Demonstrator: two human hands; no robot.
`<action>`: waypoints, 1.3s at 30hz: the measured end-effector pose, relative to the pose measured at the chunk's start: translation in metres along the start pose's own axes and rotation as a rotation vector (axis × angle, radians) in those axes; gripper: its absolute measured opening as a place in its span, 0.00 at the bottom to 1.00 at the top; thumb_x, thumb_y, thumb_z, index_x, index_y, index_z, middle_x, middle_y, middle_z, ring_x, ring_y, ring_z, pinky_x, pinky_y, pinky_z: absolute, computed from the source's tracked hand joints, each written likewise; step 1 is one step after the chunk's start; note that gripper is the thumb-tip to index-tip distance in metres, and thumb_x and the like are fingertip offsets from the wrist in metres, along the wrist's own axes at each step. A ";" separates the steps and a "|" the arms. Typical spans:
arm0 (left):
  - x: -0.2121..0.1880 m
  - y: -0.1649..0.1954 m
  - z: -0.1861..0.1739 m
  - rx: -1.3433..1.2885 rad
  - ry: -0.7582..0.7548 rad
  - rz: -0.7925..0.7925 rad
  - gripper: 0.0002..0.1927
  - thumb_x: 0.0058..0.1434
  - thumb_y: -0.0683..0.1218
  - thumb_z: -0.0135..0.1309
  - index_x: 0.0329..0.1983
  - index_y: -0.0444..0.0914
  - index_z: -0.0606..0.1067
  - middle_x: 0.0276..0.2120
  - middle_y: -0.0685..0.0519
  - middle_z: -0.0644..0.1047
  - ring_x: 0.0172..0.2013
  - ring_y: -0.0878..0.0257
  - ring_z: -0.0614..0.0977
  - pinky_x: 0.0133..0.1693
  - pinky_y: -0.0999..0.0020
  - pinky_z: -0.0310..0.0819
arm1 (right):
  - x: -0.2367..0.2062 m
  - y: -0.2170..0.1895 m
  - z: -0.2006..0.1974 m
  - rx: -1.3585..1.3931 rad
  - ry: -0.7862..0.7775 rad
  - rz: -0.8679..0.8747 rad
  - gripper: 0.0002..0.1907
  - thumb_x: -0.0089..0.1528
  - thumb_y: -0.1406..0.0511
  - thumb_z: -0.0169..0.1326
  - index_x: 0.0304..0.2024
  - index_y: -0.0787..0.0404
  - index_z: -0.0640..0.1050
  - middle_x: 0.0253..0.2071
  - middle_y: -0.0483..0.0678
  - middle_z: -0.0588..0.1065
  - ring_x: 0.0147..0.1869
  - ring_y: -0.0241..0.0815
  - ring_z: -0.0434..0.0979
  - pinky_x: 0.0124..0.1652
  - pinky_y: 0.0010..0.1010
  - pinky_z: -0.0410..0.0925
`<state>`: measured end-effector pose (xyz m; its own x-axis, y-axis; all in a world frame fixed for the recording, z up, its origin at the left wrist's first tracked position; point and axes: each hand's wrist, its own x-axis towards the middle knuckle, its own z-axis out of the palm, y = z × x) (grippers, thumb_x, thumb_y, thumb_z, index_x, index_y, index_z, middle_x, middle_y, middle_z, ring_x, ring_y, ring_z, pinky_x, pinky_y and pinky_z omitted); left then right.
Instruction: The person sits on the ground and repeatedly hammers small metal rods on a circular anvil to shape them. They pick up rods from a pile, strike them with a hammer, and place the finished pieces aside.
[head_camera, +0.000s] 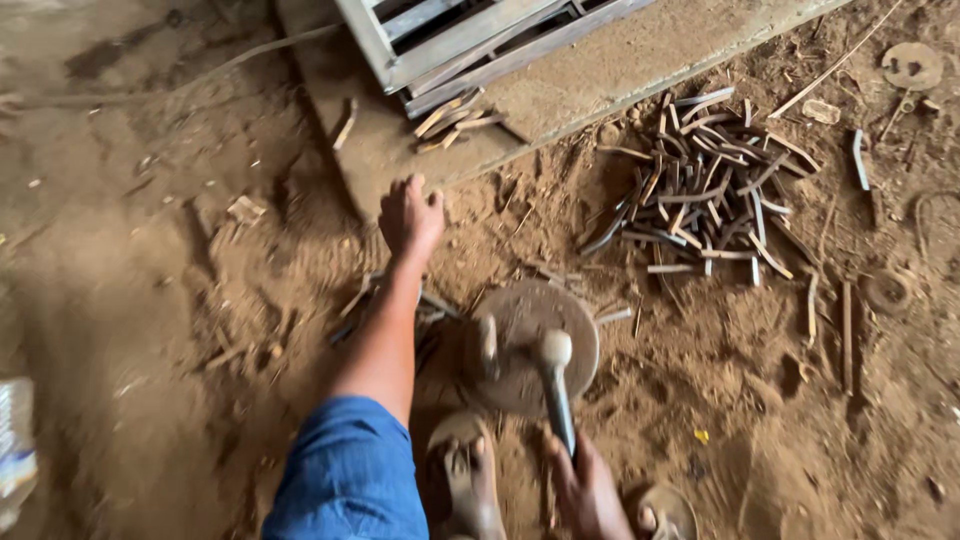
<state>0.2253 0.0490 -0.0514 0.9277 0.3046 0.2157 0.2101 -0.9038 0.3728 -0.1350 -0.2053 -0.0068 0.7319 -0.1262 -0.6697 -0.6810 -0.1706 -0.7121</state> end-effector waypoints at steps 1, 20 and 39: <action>0.017 0.005 0.012 -0.014 0.029 0.056 0.21 0.58 0.55 0.60 0.53 0.44 0.76 0.51 0.46 0.76 0.51 0.42 0.76 0.46 0.43 0.71 | 0.009 0.011 0.003 -0.024 0.029 -0.014 0.22 0.65 0.52 0.52 0.52 0.61 0.77 0.20 0.48 0.71 0.19 0.38 0.68 0.19 0.32 0.62; 0.037 0.019 0.000 -0.246 0.104 0.293 0.06 0.58 0.38 0.56 0.28 0.37 0.83 0.27 0.45 0.82 0.29 0.53 0.82 0.31 0.59 0.76 | 0.001 0.009 0.012 -0.145 0.090 -0.234 0.18 0.64 0.54 0.54 0.52 0.56 0.78 0.29 0.47 0.81 0.30 0.37 0.84 0.31 0.32 0.75; -0.211 0.030 -0.115 -0.381 -0.174 -0.030 0.19 0.63 0.55 0.59 0.33 0.34 0.80 0.33 0.37 0.80 0.36 0.37 0.81 0.38 0.47 0.74 | -0.034 -0.033 -0.030 0.568 -0.335 0.077 0.17 0.65 0.58 0.52 0.52 0.55 0.67 0.26 0.43 0.70 0.23 0.37 0.70 0.22 0.30 0.69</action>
<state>0.0006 -0.0080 0.0185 0.9681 0.2442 0.0558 0.1391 -0.7093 0.6910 -0.1367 -0.2251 0.0457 0.6959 0.2088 -0.6871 -0.7052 0.3796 -0.5988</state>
